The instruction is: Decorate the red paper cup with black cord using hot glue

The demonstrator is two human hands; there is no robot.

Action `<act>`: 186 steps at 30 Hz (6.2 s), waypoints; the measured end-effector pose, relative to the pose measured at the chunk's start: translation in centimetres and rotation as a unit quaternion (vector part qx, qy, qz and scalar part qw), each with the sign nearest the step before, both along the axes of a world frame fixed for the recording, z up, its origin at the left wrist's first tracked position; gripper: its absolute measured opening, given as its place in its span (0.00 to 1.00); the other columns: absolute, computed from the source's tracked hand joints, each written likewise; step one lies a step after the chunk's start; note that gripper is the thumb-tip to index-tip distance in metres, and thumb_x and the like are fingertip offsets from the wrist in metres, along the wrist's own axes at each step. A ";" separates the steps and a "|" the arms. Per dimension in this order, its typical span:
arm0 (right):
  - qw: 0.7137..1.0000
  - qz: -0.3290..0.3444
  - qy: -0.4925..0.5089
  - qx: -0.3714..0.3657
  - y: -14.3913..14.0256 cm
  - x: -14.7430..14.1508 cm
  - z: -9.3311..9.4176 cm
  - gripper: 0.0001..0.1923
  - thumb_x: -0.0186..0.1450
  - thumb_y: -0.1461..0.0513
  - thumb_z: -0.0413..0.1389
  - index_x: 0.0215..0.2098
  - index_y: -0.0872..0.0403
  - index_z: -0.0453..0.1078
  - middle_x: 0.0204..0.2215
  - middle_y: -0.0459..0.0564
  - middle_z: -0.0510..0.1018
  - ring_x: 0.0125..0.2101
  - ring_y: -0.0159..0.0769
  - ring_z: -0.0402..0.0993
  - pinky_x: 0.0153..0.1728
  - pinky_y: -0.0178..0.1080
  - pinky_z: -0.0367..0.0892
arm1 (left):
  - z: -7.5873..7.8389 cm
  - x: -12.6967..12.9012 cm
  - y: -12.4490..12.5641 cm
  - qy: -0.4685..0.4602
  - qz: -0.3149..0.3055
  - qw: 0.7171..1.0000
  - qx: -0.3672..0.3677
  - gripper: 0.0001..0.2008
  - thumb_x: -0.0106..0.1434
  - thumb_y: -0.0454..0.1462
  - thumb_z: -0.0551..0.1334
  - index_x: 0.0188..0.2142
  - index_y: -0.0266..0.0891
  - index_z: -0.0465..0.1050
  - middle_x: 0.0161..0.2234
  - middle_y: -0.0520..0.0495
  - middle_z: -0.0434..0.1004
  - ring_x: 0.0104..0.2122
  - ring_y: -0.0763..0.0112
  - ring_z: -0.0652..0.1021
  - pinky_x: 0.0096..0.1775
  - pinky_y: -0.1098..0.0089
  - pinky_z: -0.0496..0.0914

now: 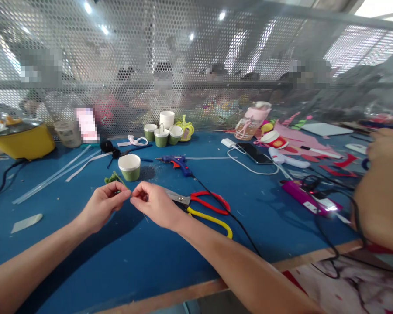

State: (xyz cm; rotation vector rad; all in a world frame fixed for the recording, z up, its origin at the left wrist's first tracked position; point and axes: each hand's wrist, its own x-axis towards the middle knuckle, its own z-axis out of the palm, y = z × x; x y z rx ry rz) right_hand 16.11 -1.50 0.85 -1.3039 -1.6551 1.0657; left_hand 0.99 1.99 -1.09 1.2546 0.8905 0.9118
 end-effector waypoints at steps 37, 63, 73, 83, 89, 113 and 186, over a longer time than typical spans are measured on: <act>0.997 0.051 0.048 -0.033 0.2 0.3 -0.4 0.06 0.58 0.61 0.53 0.27 0.56 0.61 0.17 0.38 0.62 0.14 0.21 0.58 0.16 0.29 0.56 | 0.2 -0.1 0.0 -0.077 -0.039 0.995 -0.044 0.11 0.46 0.38 0.67 0.23 0.34 0.68 0.19 0.56 0.67 0.15 0.87 0.57 0.18 0.78 0.48; 0.962 0.080 0.223 -0.135 0.7 0.6 -1.0 0.07 0.55 0.62 0.57 0.26 0.57 0.62 0.17 0.39 0.66 0.12 0.19 0.59 0.14 0.28 0.55 | -0.1 -0.4 0.2 -0.031 -0.031 0.999 0.024 0.10 0.50 0.40 0.64 0.25 0.35 0.68 0.16 0.57 0.61 0.16 0.84 0.57 0.18 0.78 0.50; 1.000 0.006 0.027 0.001 -0.1 -0.2 -0.5 0.06 0.59 0.61 0.52 0.27 0.55 0.61 0.17 0.39 0.63 0.16 0.24 0.59 0.17 0.31 0.56 | 0.3 0.1 -0.7 -0.036 0.016 0.999 -0.007 0.11 0.46 0.39 0.66 0.24 0.35 0.67 0.14 0.59 0.59 0.14 0.85 0.56 0.16 0.78 0.47; 0.998 0.058 0.030 -0.027 -0.1 0.1 -0.1 0.06 0.59 0.60 0.51 0.28 0.55 0.62 0.21 0.42 0.65 0.17 0.23 0.59 0.19 0.31 0.56 | 0.4 0.0 -0.7 -0.053 -0.001 0.999 0.011 0.11 0.48 0.39 0.65 0.22 0.35 0.66 0.14 0.58 0.59 0.15 0.84 0.55 0.18 0.77 0.47; 0.984 0.098 0.122 -0.086 0.3 0.5 -0.5 0.08 0.58 0.59 0.53 0.28 0.55 0.60 0.18 0.38 0.63 0.14 0.21 0.57 0.16 0.30 0.53 | 0.7 -0.2 -0.6 -0.084 -0.042 0.996 -0.009 0.09 0.49 0.38 0.65 0.23 0.34 0.67 0.22 0.54 0.68 0.16 0.85 0.57 0.19 0.77 0.50; 0.967 0.123 0.159 -0.158 0.5 0.9 -0.3 0.11 0.55 0.57 0.56 0.28 0.56 0.62 0.21 0.41 0.65 0.16 0.21 0.57 0.15 0.29 0.52 | 1.0 -0.5 -0.4 -0.048 -0.069 0.996 0.024 0.10 0.49 0.39 0.65 0.23 0.35 0.66 0.23 0.54 0.69 0.17 0.84 0.60 0.19 0.77 0.52; 0.986 -0.036 -0.111 0.119 -0.5 -0.6 -0.5 0.06 0.58 0.63 0.51 0.24 0.55 0.62 0.20 0.43 0.65 0.22 0.27 0.58 0.23 0.32 0.56 | -0.6 0.1 -0.4 -0.016 0.032 0.999 0.014 0.12 0.48 0.42 0.65 0.22 0.35 0.67 0.12 0.59 0.58 0.14 0.83 0.57 0.17 0.77 0.49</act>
